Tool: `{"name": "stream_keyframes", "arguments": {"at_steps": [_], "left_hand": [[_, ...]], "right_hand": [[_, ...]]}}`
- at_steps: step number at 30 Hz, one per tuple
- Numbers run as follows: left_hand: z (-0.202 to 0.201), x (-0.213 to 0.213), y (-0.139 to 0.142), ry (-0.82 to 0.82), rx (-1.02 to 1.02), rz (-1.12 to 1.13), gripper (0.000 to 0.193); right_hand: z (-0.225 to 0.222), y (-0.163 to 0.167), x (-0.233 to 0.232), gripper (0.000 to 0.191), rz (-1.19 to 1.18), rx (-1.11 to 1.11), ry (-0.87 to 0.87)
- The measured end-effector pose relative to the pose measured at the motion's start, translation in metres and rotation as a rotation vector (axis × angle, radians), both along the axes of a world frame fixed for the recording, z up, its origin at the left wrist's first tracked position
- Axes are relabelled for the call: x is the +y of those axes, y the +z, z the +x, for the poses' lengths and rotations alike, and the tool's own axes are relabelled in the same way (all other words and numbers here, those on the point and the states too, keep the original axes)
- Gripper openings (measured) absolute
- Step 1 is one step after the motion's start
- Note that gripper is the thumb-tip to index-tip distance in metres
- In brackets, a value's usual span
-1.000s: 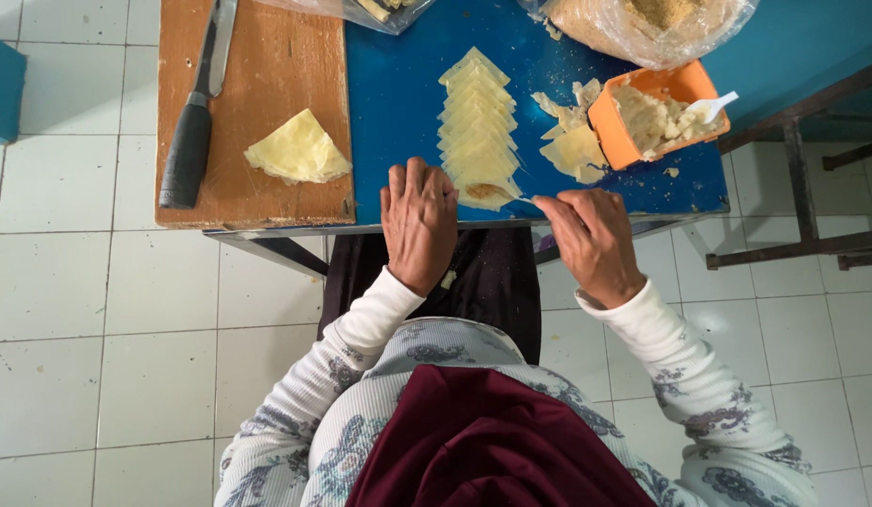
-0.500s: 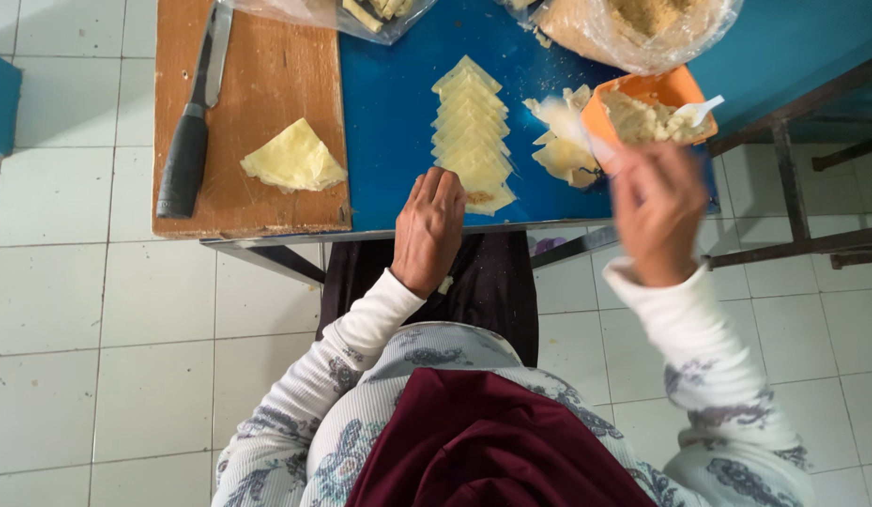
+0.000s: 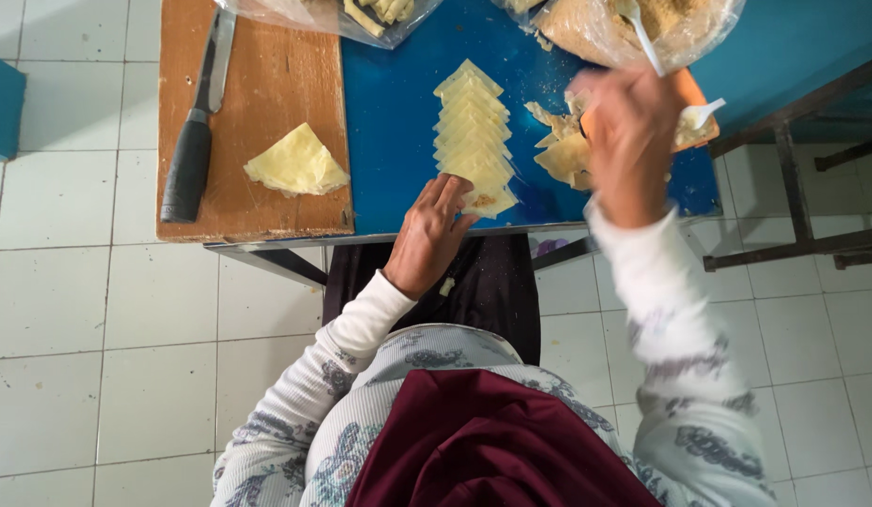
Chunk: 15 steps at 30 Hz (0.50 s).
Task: The person folds triangular pieces of thin pastry dough over a filling on a blue work table, arranging the folded pieces into a stacked herringbone pattern. They periodically spoon filling from an orange container onto the dough and press the folds flat by hand, building up the layered shape.
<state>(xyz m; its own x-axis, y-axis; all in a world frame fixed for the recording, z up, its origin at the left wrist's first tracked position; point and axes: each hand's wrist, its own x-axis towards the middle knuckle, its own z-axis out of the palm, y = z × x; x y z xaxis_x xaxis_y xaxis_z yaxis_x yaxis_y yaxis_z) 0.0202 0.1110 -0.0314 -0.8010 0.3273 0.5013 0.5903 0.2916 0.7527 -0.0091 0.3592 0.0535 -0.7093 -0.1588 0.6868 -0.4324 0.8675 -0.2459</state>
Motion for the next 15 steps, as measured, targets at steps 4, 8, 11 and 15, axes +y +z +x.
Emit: {"name": "stream_keyframes", "arguments": {"at_steps": [4,8,11,15], "left_hand": [[0.000,0.000,0.000,0.010,0.005,-0.064,0.037],[0.000,0.001,0.000,0.007,0.012,-0.051,0.037],[-0.001,0.001,-0.001,0.018,0.079,-0.069,0.039],[-0.003,0.001,-0.002,0.013,0.089,-0.097,0.041]], "right_hand": [[0.056,-0.035,-0.033,0.017,0.013,-0.245,0.050],[0.068,-0.051,-0.043,0.019,-0.035,-0.245,-0.005],[0.067,-0.055,-0.047,0.019,-0.053,-0.255,-0.007],[0.071,-0.056,-0.053,0.021,-0.173,-0.301,-0.010]]}}
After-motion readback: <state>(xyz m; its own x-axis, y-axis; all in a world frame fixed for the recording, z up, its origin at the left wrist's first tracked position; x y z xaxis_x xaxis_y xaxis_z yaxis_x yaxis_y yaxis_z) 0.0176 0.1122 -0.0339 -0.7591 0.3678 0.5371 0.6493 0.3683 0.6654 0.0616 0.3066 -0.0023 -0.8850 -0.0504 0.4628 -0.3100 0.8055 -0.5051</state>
